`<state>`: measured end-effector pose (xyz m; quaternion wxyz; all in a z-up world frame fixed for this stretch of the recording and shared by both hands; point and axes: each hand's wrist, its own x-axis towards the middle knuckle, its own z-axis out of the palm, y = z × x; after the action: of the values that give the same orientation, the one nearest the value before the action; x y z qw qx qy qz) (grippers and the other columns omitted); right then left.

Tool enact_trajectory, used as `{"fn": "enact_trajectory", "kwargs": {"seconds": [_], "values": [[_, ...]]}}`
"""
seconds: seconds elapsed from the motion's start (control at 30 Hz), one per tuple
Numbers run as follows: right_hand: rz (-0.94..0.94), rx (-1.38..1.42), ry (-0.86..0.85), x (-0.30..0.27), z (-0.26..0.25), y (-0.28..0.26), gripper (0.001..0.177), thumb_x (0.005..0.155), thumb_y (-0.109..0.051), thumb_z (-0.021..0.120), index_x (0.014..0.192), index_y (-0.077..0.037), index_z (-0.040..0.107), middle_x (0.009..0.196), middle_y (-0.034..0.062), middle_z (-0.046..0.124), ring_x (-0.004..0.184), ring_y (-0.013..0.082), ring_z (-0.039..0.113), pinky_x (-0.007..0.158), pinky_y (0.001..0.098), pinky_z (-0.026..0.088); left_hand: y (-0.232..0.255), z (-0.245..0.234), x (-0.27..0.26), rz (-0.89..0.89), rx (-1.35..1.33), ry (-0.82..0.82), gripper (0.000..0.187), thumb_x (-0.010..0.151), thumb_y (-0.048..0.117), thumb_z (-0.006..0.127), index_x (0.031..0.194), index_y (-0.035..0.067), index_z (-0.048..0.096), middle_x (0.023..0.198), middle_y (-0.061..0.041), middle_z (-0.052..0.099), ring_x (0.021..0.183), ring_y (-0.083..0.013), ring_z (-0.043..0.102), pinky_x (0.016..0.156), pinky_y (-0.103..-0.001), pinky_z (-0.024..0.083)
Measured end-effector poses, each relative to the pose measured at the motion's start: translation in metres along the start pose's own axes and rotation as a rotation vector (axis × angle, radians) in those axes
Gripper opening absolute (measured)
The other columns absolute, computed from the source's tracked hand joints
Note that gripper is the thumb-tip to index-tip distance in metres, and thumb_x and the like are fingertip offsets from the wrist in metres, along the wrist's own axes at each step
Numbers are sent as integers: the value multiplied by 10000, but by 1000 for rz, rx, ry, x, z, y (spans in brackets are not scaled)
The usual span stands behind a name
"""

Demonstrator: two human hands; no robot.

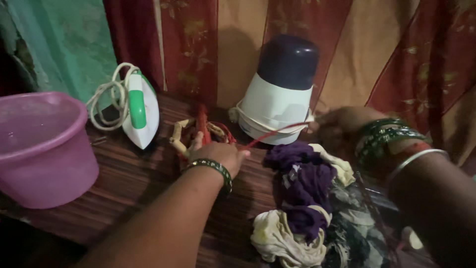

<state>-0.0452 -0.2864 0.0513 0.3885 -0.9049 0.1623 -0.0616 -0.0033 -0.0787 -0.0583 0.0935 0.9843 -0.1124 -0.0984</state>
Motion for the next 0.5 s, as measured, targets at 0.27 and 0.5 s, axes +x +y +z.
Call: {"fn": "enact_trajectory", "kwargs": {"seconds": [0.27, 0.5], "values": [[28, 55, 34, 37, 62, 31, 378, 974, -321, 657, 1245, -57, 668, 944, 96, 807, 712, 171, 706, 631, 309, 557, -18, 11, -1, 177, -261, 128, 605, 993, 541, 355, 1488, 211, 464, 1360, -128, 629, 1359, -301, 492, 1217, -591, -50], [-10, 46, 83, 57, 88, 18, 425, 959, -378, 668, 1212, -36, 667, 946, 106, 799, 739, 187, 716, 678, 320, 569, 47, 7, 14, 108, -571, 89, 721, 1115, 490, 143, 1236, 118, 748, 1411, -188, 628, 1344, -390, 522, 1179, -603, 288]]}}
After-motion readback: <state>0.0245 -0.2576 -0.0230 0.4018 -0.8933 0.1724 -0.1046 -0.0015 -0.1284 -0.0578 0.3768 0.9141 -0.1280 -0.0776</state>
